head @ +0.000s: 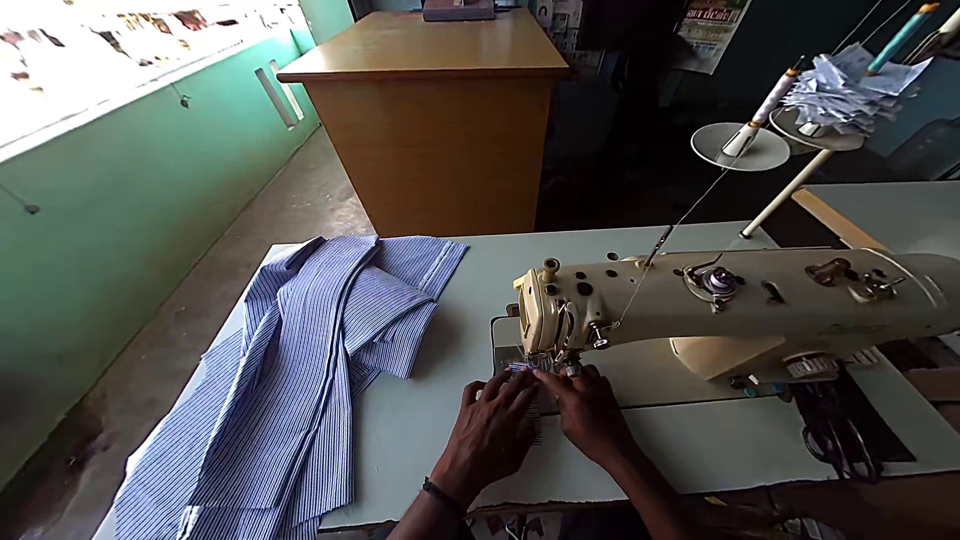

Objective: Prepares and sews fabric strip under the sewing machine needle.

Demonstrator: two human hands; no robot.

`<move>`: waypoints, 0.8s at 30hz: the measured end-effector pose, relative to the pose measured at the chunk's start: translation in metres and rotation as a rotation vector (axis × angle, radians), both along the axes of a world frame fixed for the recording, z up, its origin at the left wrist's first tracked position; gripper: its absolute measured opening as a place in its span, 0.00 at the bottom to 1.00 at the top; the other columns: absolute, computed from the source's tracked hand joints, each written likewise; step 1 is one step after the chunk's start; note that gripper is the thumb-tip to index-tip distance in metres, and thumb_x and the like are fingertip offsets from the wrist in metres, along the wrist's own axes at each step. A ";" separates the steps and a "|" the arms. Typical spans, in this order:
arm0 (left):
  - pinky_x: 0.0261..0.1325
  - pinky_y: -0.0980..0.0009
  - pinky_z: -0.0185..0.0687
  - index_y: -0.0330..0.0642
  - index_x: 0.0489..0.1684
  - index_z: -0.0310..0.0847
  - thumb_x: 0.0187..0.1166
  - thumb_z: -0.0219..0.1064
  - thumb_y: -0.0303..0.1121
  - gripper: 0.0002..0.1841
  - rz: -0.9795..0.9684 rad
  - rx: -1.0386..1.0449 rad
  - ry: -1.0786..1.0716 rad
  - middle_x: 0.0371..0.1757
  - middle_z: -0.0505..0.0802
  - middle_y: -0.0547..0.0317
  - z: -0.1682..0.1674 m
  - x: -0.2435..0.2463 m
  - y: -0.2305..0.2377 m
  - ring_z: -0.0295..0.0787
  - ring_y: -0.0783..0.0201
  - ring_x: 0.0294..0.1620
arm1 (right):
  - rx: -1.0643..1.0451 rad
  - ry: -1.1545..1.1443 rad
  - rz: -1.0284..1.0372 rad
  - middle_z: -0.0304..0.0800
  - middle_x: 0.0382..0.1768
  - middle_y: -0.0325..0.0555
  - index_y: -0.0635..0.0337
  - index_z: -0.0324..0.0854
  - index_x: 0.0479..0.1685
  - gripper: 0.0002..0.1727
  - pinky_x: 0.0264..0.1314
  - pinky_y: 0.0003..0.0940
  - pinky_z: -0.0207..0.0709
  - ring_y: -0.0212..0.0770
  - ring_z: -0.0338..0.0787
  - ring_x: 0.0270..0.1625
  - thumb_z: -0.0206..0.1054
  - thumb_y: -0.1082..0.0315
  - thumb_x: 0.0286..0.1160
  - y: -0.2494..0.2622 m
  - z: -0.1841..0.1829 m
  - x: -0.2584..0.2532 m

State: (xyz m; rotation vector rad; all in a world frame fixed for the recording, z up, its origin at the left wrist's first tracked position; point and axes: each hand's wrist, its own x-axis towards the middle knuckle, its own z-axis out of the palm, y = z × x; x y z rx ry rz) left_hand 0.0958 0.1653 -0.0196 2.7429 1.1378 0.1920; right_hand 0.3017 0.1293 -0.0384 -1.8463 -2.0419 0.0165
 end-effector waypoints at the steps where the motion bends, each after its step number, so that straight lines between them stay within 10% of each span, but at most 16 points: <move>1: 0.82 0.46 0.59 0.66 0.84 0.71 0.87 0.44 0.61 0.29 0.002 0.009 0.000 0.90 0.70 0.76 -0.001 0.000 0.001 0.58 0.64 0.91 | 0.002 -0.001 -0.002 0.83 0.49 0.42 0.22 0.82 0.75 0.28 0.47 0.44 0.76 0.46 0.82 0.54 0.57 0.66 0.81 0.000 -0.001 0.000; 15: 0.68 0.48 0.67 0.61 0.75 0.76 0.81 0.55 0.63 0.29 -0.090 0.002 -0.021 0.92 0.65 0.66 0.003 -0.002 0.024 0.64 0.55 0.85 | 0.183 0.308 0.013 0.89 0.45 0.35 0.45 0.93 0.56 0.18 0.51 0.39 0.82 0.37 0.86 0.50 0.56 0.62 0.82 -0.015 -0.001 0.010; 24: 0.73 0.49 0.69 0.66 0.66 0.85 0.83 0.55 0.60 0.22 -0.091 0.108 -0.142 0.81 0.78 0.70 -0.007 -0.005 0.024 0.70 0.59 0.80 | 0.094 0.047 0.069 0.85 0.49 0.36 0.25 0.85 0.71 0.23 0.49 0.44 0.75 0.43 0.82 0.55 0.59 0.61 0.81 -0.008 0.002 0.002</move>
